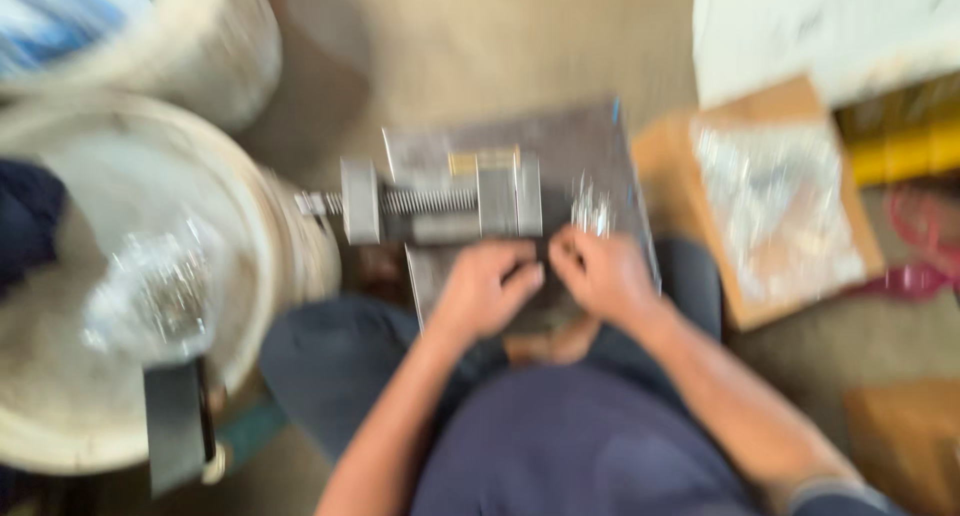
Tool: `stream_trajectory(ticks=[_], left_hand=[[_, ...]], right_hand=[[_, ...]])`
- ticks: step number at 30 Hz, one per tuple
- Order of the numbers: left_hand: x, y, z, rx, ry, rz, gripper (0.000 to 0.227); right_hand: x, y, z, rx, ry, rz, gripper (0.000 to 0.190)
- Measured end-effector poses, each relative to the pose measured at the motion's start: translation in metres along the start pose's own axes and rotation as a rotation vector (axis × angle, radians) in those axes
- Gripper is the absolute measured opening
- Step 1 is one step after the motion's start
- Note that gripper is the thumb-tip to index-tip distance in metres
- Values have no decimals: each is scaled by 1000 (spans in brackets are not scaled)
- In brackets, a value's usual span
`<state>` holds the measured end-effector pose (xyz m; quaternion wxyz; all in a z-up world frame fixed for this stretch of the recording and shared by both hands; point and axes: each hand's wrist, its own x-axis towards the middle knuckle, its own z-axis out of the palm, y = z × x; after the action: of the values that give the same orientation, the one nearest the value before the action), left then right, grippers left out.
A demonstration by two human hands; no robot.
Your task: The person sits on the floor and uses a bench vise to bend small metal pins. They pick up pins from a pile, insert them into the vise jaws, and tighten the screw to bend the metal. The person occasionally uses a hammer to tap the pins and adjusts the vise handle to release the bent pieces.
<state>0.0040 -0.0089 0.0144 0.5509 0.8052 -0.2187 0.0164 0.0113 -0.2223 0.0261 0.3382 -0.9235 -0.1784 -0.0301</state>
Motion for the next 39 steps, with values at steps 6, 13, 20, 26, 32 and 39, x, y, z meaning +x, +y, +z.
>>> stream_trajectory(ticks=[6,13,20,26,32,39], left_hand=[[-3,11,1,82,-15,-11,24],[2,11,-4,11,6,66,14],[2,14,-6,36,-19,80,12],[-4,-3,0,77,28,133,13],[-9,-8,4,78,12,125,14],[-8,-5,0,32,56,109,15]], right_hand=[[-11,7,32,765,-17,349,12],[-16,12,34,908,-62,395,11],[-17,5,32,894,-65,425,12],[-21,6,37,711,-48,500,12],[-11,-5,11,472,-45,99,13],[9,-30,-22,168,-127,15,9]])
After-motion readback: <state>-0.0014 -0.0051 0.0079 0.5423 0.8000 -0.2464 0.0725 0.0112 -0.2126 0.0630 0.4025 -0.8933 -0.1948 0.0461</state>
